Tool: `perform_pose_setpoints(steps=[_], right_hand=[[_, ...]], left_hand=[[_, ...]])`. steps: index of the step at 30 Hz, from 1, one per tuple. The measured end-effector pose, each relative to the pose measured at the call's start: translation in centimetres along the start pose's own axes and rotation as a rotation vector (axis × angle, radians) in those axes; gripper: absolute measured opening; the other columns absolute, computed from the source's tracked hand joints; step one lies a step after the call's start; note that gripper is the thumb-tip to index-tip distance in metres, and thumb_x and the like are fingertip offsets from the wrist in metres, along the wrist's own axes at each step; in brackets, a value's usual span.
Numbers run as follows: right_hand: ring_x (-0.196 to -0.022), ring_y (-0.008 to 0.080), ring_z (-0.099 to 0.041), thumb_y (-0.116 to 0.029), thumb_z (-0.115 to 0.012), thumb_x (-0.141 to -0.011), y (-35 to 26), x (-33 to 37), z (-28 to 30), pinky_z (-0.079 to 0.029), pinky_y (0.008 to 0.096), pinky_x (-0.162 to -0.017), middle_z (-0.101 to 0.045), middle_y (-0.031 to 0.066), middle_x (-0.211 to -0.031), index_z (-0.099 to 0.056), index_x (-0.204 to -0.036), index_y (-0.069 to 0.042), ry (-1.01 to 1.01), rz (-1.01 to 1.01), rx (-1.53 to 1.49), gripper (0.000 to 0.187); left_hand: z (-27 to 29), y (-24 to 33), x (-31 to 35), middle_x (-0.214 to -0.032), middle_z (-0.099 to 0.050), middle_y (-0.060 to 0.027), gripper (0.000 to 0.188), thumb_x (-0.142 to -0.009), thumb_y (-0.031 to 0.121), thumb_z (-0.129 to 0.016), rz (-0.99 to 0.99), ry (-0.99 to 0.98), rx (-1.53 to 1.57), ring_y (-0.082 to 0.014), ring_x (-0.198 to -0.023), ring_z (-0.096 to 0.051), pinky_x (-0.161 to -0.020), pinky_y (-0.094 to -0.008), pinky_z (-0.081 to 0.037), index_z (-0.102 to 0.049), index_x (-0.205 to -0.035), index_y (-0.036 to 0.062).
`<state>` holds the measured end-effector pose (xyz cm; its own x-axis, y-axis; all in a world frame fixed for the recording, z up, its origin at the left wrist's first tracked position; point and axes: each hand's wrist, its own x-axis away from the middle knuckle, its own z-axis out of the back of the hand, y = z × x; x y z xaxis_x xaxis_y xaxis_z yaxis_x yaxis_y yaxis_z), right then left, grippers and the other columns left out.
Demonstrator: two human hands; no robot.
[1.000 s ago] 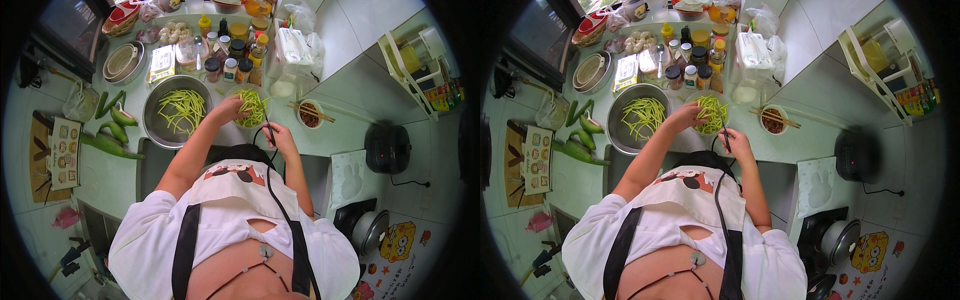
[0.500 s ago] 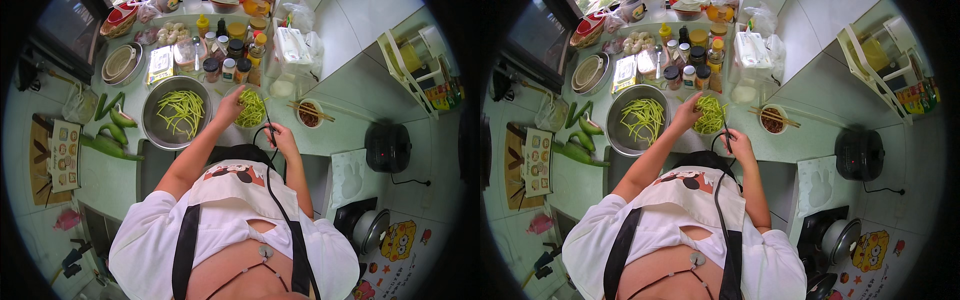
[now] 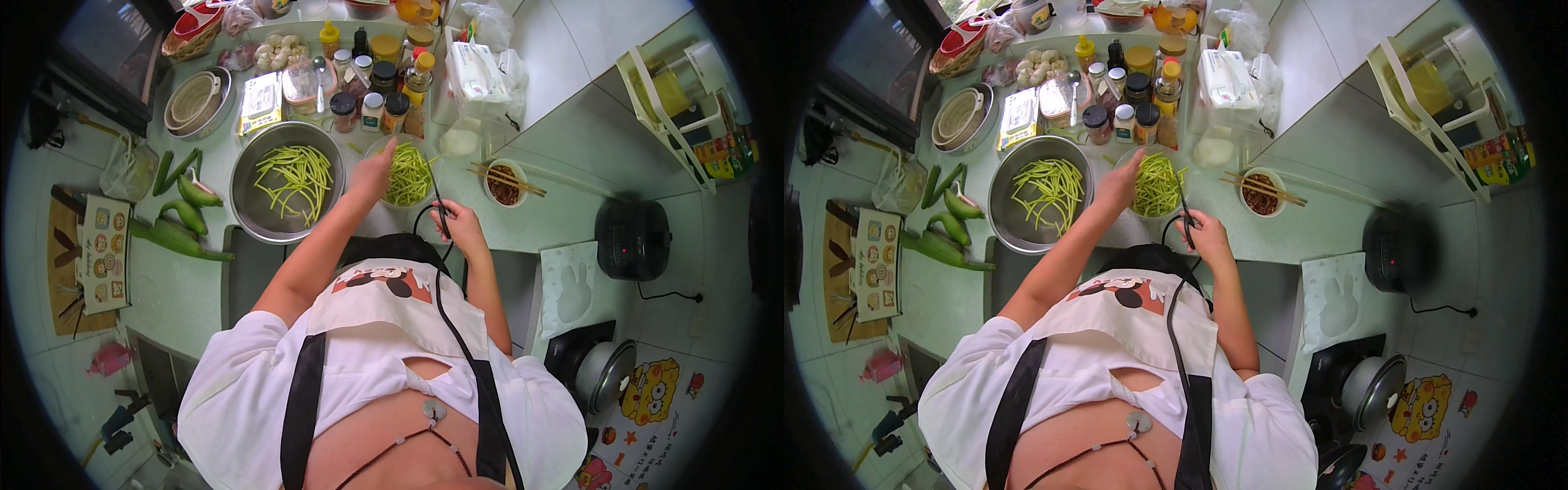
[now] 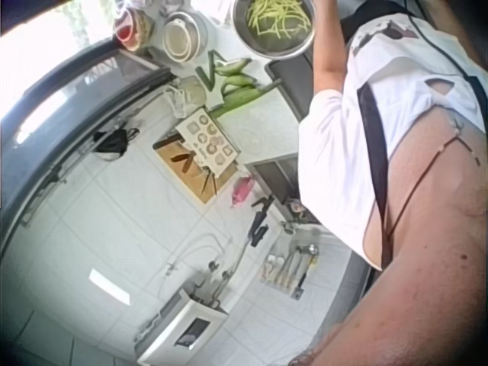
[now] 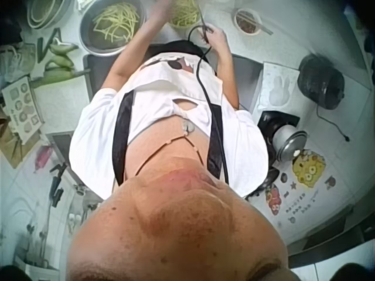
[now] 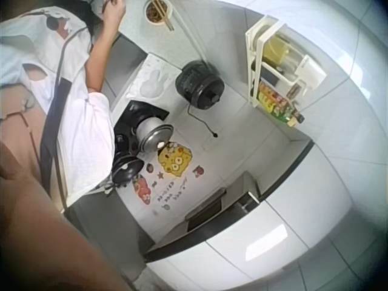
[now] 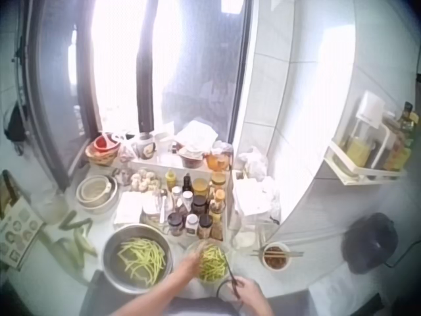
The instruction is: The person uses scissors to cut long green vegetable strips into a green bowl, moves a metal bowl into the sink, and then uses a spoon to scoop seasoning from a small container.
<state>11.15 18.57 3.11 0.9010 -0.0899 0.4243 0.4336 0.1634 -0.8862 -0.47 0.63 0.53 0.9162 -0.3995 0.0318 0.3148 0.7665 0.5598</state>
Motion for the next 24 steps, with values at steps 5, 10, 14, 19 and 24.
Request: perform_pose_setpoints(steps=[5,10,14,19,24], right_hand=[[-0.042,0.0045,-0.044,-0.015,-0.063,-0.077,0.2,-0.1,-0.2,-0.035,0.0188,-0.037,-0.051,0.0003,-0.058,-0.056,-0.101,-0.002,0.013,0.002,0.057,0.029],[-0.044,0.0048,-0.045,-0.015,-0.063,-0.077,-0.1,0.1,-0.3,-0.036,0.0191,-0.038,-0.051,0.0001,-0.057,-0.056,-0.101,-0.002,0.001,-0.004,0.084,0.029],[-0.047,0.0053,-0.047,-0.016,-0.063,-0.076,0.2,0.1,-0.4,-0.038,0.0198,-0.038,-0.053,0.0007,-0.059,-0.057,-0.101,-0.002,0.001,-0.017,0.073,0.029],[-0.051,0.0059,-0.051,-0.018,-0.064,-0.075,0.6,0.2,-0.3,-0.042,0.0212,-0.04,-0.056,0.0011,-0.061,-0.058,-0.1,-0.004,0.009,-0.022,0.061,0.03],[-0.051,0.0058,-0.05,-0.018,-0.064,-0.075,0.1,0.6,-0.5,-0.042,0.0209,-0.04,-0.055,0.0007,-0.06,-0.058,-0.101,-0.004,0.016,-0.044,0.063,0.03]], left_hand=[[-1.1,-1.9,0.2,-0.098,-0.051,-0.0097,0.027,-0.067,0.004,-0.058,-0.223,0.216,-0.186,-0.0268,-0.092,-0.051,-0.07,-0.0367,-0.045,-0.057,-0.094,0.0111],[-1.3,-1.5,0.5,-0.095,-0.048,-0.0082,0.023,-0.065,0.012,-0.062,-0.278,0.23,-0.249,-0.0268,-0.093,-0.047,-0.075,-0.0353,-0.042,-0.059,-0.088,0.0111],[-1.8,-1.0,0.1,-0.097,-0.048,-0.0081,0.021,-0.064,0.015,-0.063,-0.118,0.185,-0.266,-0.0269,-0.097,-0.044,-0.078,-0.0377,-0.039,-0.059,-0.085,0.011],[-1.7,-1.5,-0.6,-0.098,-0.048,-0.0088,0.019,-0.065,0.015,-0.062,-0.069,0.074,-0.209,-0.0269,-0.097,-0.044,-0.079,-0.0391,-0.037,-0.059,-0.082,0.0082],[-2.5,-2.0,-0.8,-0.1,-0.048,-0.0092,0.016,-0.065,0.014,-0.06,-0.077,0.119,-0.234,-0.0275,-0.099,-0.043,-0.081,-0.0396,-0.036,-0.06,-0.079,0.0072]])
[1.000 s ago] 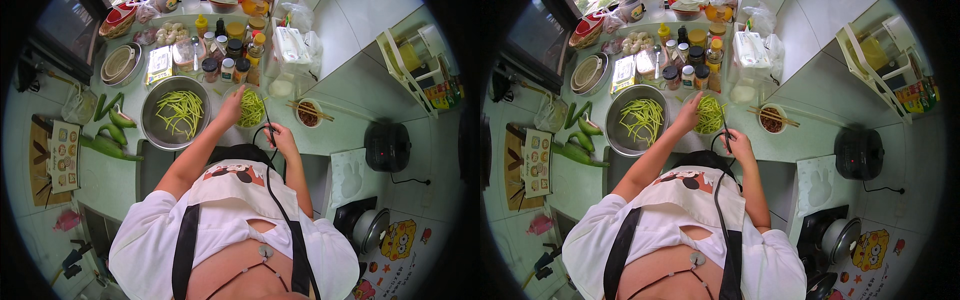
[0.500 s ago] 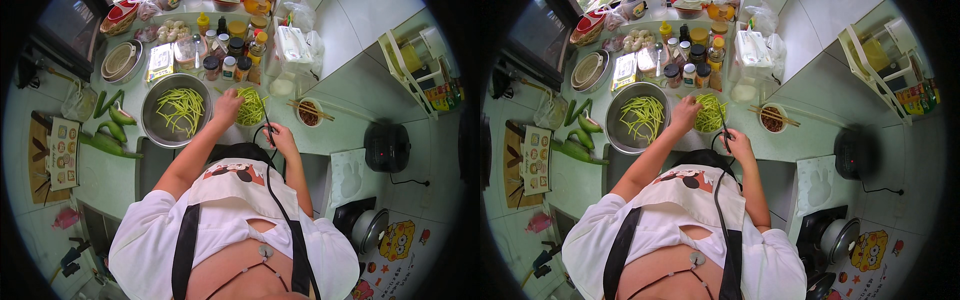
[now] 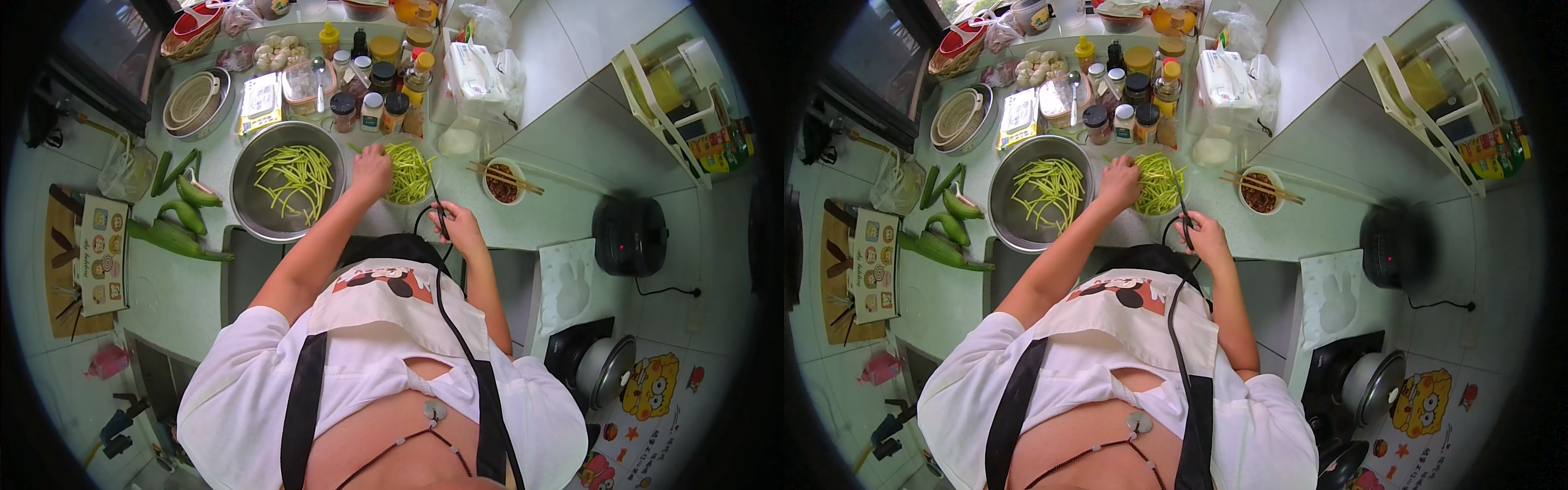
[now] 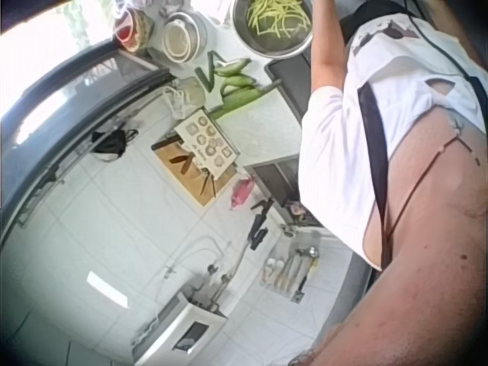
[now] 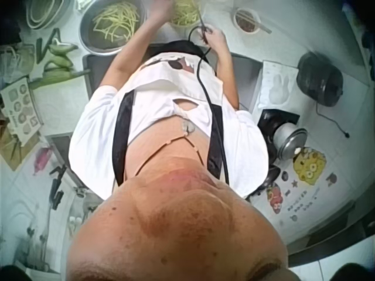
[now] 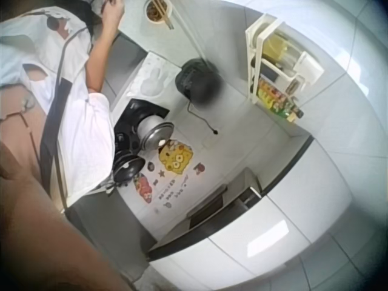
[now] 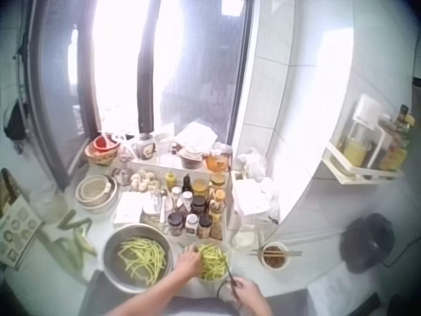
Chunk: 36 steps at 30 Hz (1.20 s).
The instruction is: The person uses scissors to cut long green vegetable strips into a green bowl, moves a metal bowl into the sink, and then uses a spoon to scoop seasoning from a small container.
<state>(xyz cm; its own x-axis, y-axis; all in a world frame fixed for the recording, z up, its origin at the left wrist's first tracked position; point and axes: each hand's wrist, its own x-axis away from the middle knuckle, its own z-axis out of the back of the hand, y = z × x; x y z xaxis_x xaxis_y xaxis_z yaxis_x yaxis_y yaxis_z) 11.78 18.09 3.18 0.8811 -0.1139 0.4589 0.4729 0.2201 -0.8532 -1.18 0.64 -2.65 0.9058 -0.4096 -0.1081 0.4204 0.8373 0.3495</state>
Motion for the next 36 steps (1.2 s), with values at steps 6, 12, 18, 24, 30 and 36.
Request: perform_pose_setpoints(steps=[6,12,18,24,30,36], right_hand=[[-0.051,0.0056,-0.05,-0.018,-0.064,-0.075,0.0,0.1,-0.1,-0.042,0.0208,-0.04,-0.053,0.0004,-0.059,-0.057,-0.101,-0.003,-0.012,0.001,-0.004,0.03],[-0.042,0.0045,-0.044,-0.017,-0.063,-0.077,-0.2,0.4,-0.1,-0.034,0.0177,-0.038,-0.052,0.0001,-0.06,-0.056,-0.102,-0.003,-0.016,-0.006,-0.035,0.029],[-0.054,0.0046,-0.049,-0.019,-0.063,-0.077,-1.2,0.7,0.0,-0.039,0.0203,-0.043,-0.052,-0.0019,-0.062,-0.056,-0.101,-0.004,-0.066,-0.01,-0.059,0.03],[-0.056,0.0045,-0.049,-0.02,-0.063,-0.077,-1.3,0.3,-0.8,-0.039,0.0206,-0.044,-0.052,-0.0021,-0.062,-0.056,-0.099,-0.004,-0.118,-0.019,-0.066,0.028],[-0.054,0.0053,-0.049,-0.02,-0.063,-0.077,-2.4,0.1,-1.4,-0.039,0.0199,-0.041,-0.052,-0.0009,-0.062,-0.057,-0.097,-0.004,-0.087,-0.085,-0.046,0.026],[-0.041,0.0067,-0.045,-0.021,-0.061,-0.078,-1.6,-0.5,-2.3,-0.034,0.0192,-0.037,-0.051,0.0008,-0.056,-0.059,-0.095,-0.002,-0.06,-0.073,-0.047,0.025]], left_hand=[[1.0,0.8,-0.3,-0.101,-0.049,-0.009,0.016,-0.064,0.015,-0.06,-0.006,-0.068,-0.041,-0.0277,-0.099,-0.044,-0.08,-0.0402,-0.036,-0.061,-0.079,0.0077],[-0.2,0.2,-0.7,-0.084,-0.055,-0.0098,0.009,-0.069,0.013,-0.057,0.061,0.142,0.235,-0.0289,-0.083,-0.052,-0.071,-0.0411,-0.039,-0.059,-0.074,0.0065],[0.7,-0.3,-1.1,-0.067,-0.06,-0.0095,0.014,-0.072,0.015,-0.061,0.125,0.118,0.584,-0.0226,-0.062,-0.059,-0.056,-0.0322,-0.045,-0.056,-0.077,0.0025],[0.9,0.4,-0.4,-0.067,-0.061,-0.0111,0.017,-0.071,0.018,-0.061,0.188,0.023,0.699,-0.0213,-0.061,-0.06,-0.057,-0.0317,-0.045,-0.059,-0.076,0.0016],[0.9,1.0,0.4,-0.068,-0.061,-0.013,0.02,-0.07,0.022,-0.06,0.165,0.047,0.595,-0.0254,-0.063,-0.06,-0.058,-0.0348,-0.046,-0.06,-0.072,0.002],[0.9,1.4,1.0,-0.074,-0.059,-0.0153,0.02,-0.071,0.022,-0.059,0.19,0.026,0.567,-0.0318,-0.072,-0.057,-0.064,-0.0403,-0.044,-0.059,-0.078,0.0034]])
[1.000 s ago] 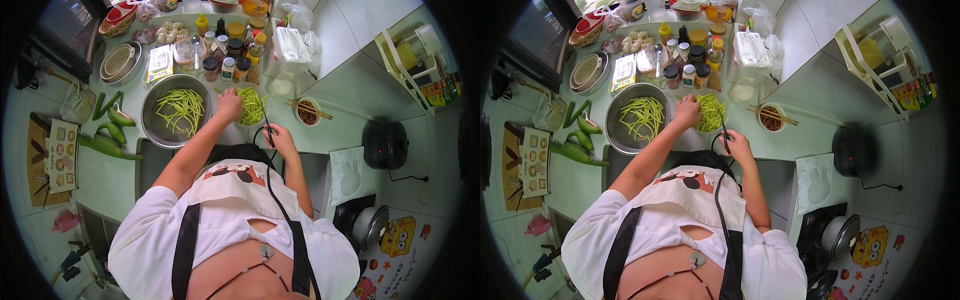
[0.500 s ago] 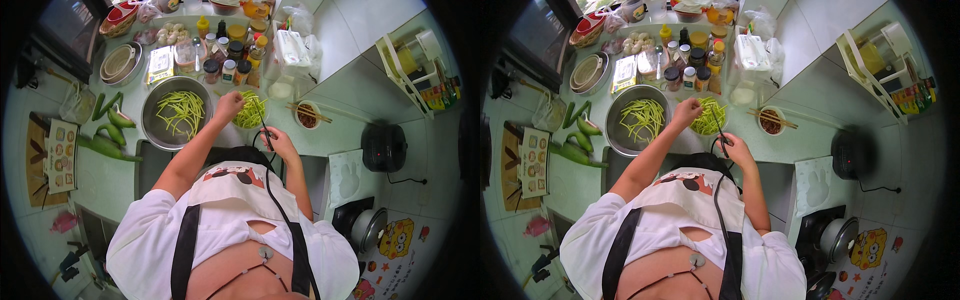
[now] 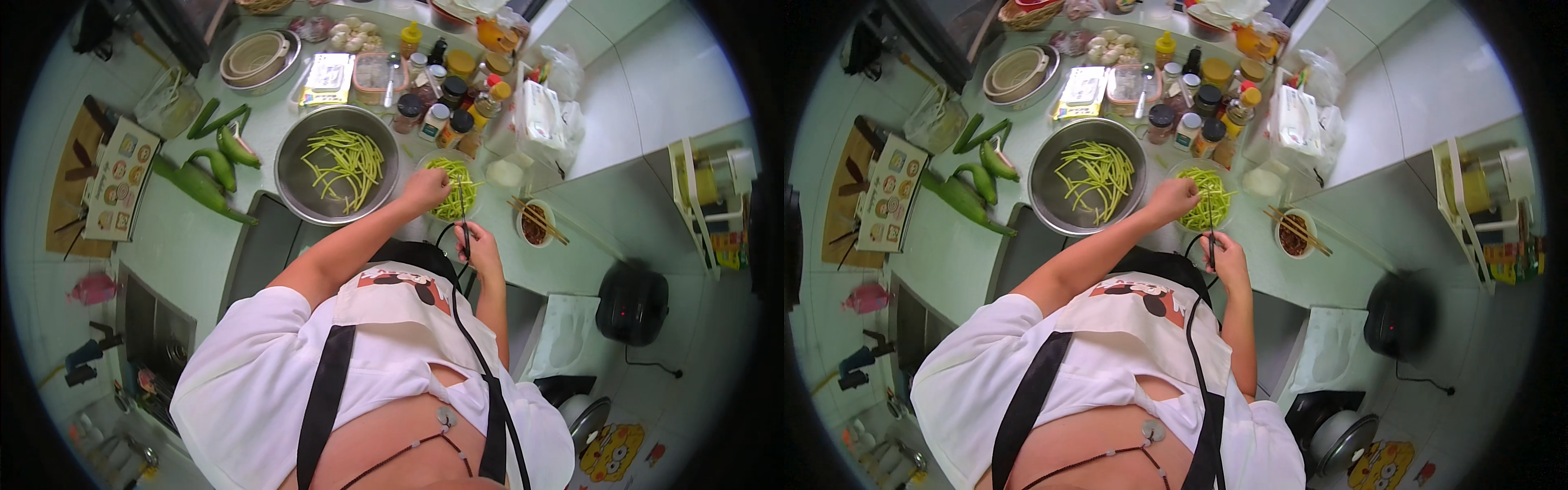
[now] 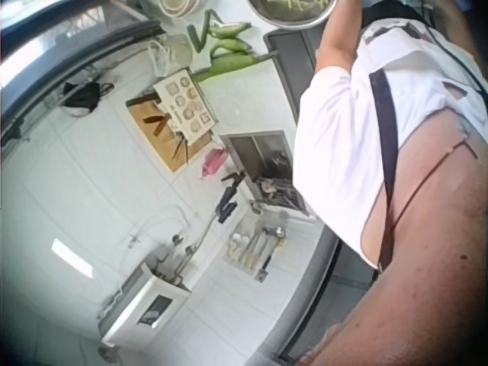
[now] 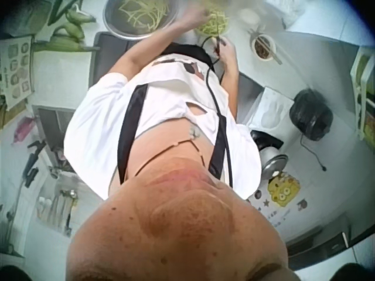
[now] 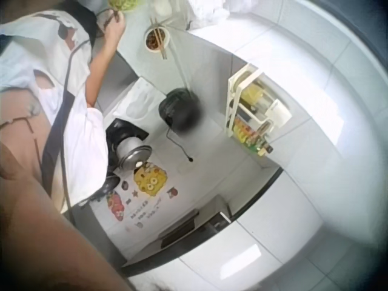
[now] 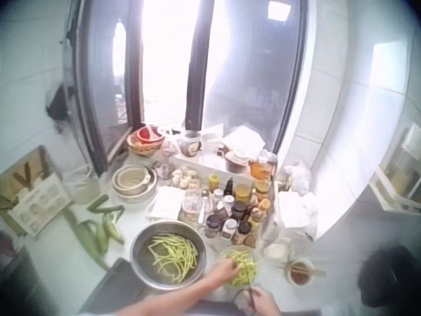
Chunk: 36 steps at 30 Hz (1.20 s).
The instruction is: The person uses scissors to cut long green vegetable strips into a green bowl, moves a metal bowl into the sink, and then uses a spoon to scoop seasoning from a small container.
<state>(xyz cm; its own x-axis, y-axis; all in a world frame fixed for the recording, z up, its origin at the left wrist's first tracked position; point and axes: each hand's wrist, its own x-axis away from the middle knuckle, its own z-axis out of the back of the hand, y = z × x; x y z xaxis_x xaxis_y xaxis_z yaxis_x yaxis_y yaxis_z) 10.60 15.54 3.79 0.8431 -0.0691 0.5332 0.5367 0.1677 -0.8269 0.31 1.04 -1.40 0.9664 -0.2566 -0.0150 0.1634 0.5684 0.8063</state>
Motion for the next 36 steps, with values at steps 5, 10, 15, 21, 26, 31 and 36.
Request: perform_pose_setpoints(steps=[5,10,15,21,26,31,36], right_hand=[[-0.039,0.0067,-0.044,-0.021,-0.061,-0.079,0.5,-0.6,-0.1,-0.034,0.0197,-0.036,-0.05,0.001,-0.055,-0.059,-0.093,-0.002,-0.053,-0.004,-0.012,0.024],[-0.039,0.007,-0.044,-0.02,-0.061,-0.079,-0.4,-0.4,-1.1,-0.034,0.0199,-0.036,-0.05,0.0014,-0.055,-0.057,-0.094,-0.001,-0.008,0.009,-0.006,0.025],[-0.039,0.0072,-0.044,-0.018,-0.061,-0.079,-1.1,-0.4,-1.9,-0.034,0.0204,-0.036,-0.05,0.0021,-0.054,-0.055,-0.098,0.0,0.039,0.04,-0.036,0.027],[-0.038,0.0071,-0.044,-0.017,-0.061,-0.079,-0.9,0.2,-2.8,-0.033,0.0199,-0.037,-0.05,0.0023,-0.054,-0.054,-0.101,0.0,0.074,0.048,-0.09,0.029],[-0.039,0.0065,-0.044,-0.017,-0.061,-0.079,0.6,0.5,-3.4,-0.033,0.0193,-0.037,-0.051,0.0017,-0.055,-0.054,-0.102,0.0,0.078,0.067,-0.129,0.029],[-0.039,0.0059,-0.044,-0.017,-0.061,-0.079,0.7,1.3,-4.1,-0.032,0.0189,-0.037,-0.051,0.0013,-0.055,-0.053,-0.102,0.0,0.072,0.054,-0.159,0.029],[-0.039,0.0058,-0.044,-0.017,-0.06,-0.08,0.5,1.3,-5.3,-0.032,0.0187,-0.037,-0.051,0.001,-0.055,-0.053,-0.103,-0.001,0.08,0.029,-0.143,0.03]], left_hand=[[1.0,0.0,1.1,-0.09,-0.056,-0.019,0.027,-0.074,0.017,-0.056,-0.09,-0.073,-0.102,-0.0352,-0.085,-0.053,-0.071,-0.0415,-0.042,-0.052,-0.095,0.0006],[2.6,-0.4,2.1,-0.101,-0.053,-0.0186,0.029,-0.072,0.005,-0.052,-0.179,0.055,-0.054,-0.0348,-0.094,-0.05,-0.08,-0.0397,-0.041,-0.051,-0.101,0.0002],[5.6,-1.5,2.0,-0.1,-0.054,-0.0167,0.031,-0.07,-0.002,-0.048,-0.35,0.183,-0.077,-0.0332,-0.094,-0.051,-0.081,-0.0381,-0.042,-0.053,-0.1,0.0021],[12.4,-8.0,-0.1,-0.1,-0.056,-0.0128,0.027,-0.071,-0.002,-0.048,-0.225,0.286,-0.269,-0.0305,-0.095,-0.051,-0.081,-0.0366,-0.043,-0.057,-0.095,0.005],[17.2,-13.4,-0.4,-0.103,-0.055,-0.0153,0.035,-0.077,0.023,-0.057,-0.175,0.132,-0.48,-0.0303,-0.097,-0.051,-0.084,-0.0369,-0.042,-0.053,-0.106,0.0035],[17.8,-15.3,0.7,-0.113,-0.051,-0.0216,0.082,-0.063,0.043,-0.071,0.238,-0.464,-0.132,-0.0288,-0.102,-0.051,-0.088,-0.0334,-0.038,-0.04,-0.119,-0.0066],[14.9,-12.4,4.1,-0.117,-0.042,-0.0288,0.092,-0.055,0.053,-0.07,0.259,-0.432,-0.161,-0.0343,-0.11,-0.043,-0.09,-0.0359,-0.037,-0.038,-0.12,-0.0051]])
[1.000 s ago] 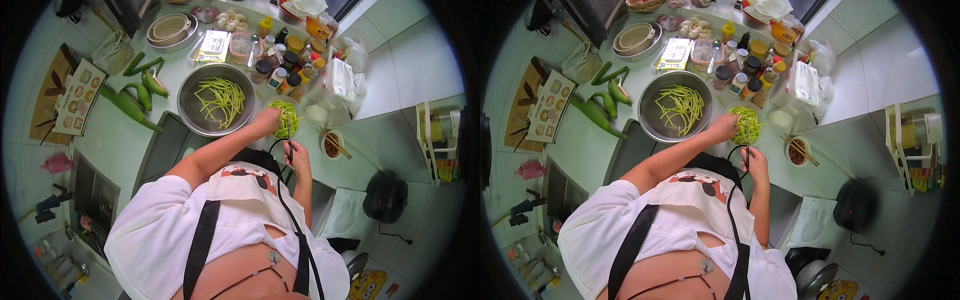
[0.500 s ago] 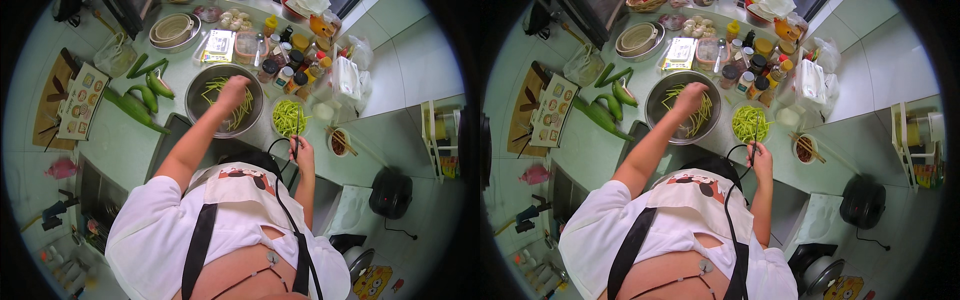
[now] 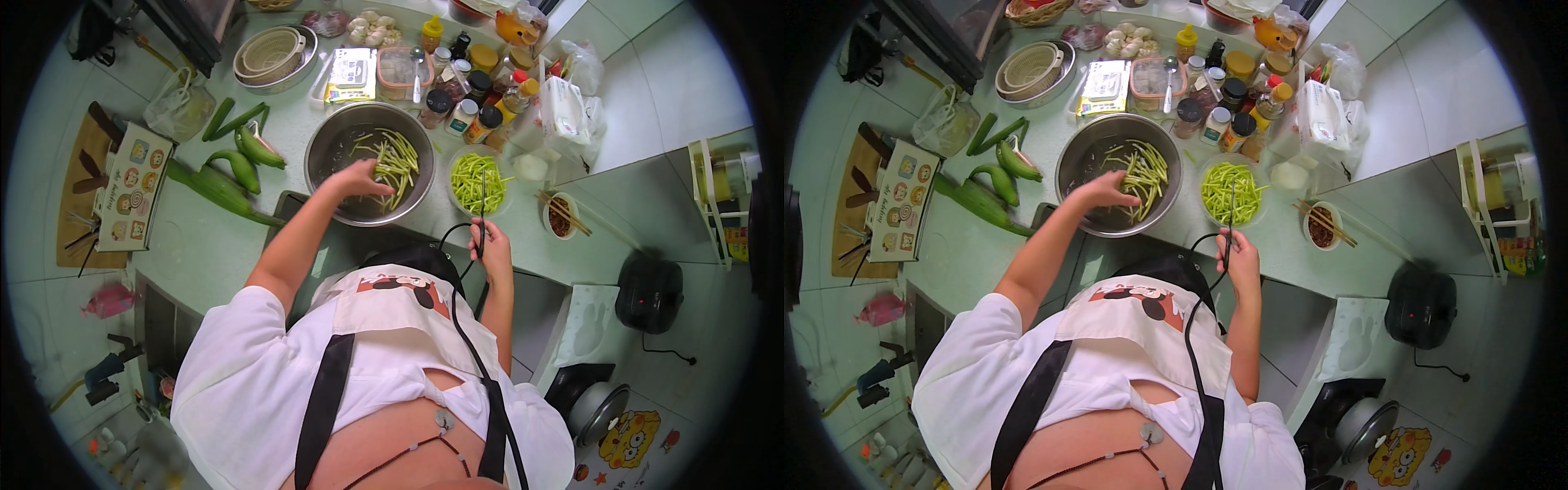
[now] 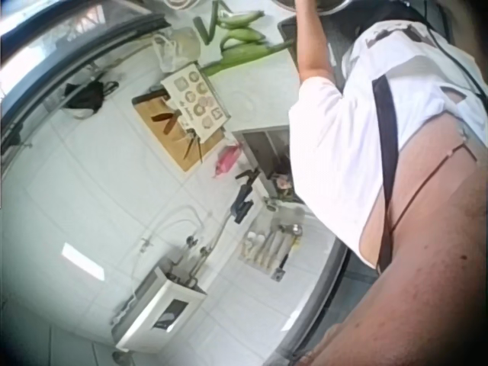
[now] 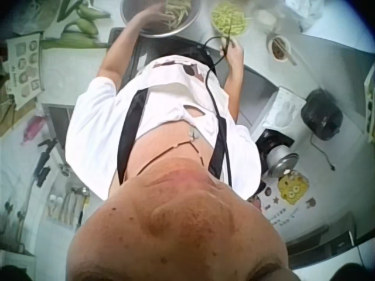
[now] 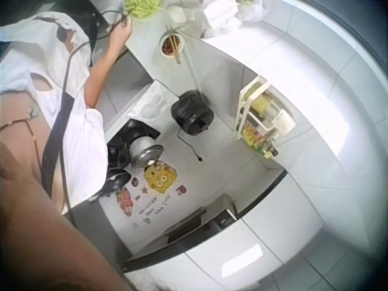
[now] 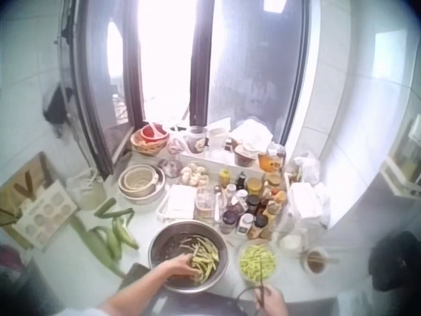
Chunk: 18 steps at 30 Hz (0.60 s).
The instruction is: The person uses scissors to cut long green vegetable strips into a green bowl, moves a metal bowl into the sink, and then uses a spoon to scoop seasoning from a small container.
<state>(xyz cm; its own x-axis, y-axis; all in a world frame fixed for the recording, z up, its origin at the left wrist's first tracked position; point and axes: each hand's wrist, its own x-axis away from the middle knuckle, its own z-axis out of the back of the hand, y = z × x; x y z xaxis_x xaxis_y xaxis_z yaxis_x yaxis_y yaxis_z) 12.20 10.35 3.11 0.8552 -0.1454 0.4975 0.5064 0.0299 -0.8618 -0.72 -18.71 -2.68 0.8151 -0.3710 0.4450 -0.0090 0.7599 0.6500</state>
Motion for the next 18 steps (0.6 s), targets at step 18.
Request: perform_pose_setpoints(steps=[18], right_hand=[[-0.04,0.0068,-0.045,-0.019,-0.059,-0.081,-2.1,-1.1,-1.3,-0.033,0.0191,-0.039,-0.052,0.0023,-0.058,-0.052,-0.103,0.0,-0.067,0.036,0.041,0.03]], left_hand=[[-2.2,2.3,0.4,-0.092,-0.059,-0.0174,0.035,-0.065,0.022,-0.056,0.088,0.253,-0.161,-0.0285,-0.092,-0.056,-0.08,-0.0444,-0.038,-0.056,-0.093,0.0017]])
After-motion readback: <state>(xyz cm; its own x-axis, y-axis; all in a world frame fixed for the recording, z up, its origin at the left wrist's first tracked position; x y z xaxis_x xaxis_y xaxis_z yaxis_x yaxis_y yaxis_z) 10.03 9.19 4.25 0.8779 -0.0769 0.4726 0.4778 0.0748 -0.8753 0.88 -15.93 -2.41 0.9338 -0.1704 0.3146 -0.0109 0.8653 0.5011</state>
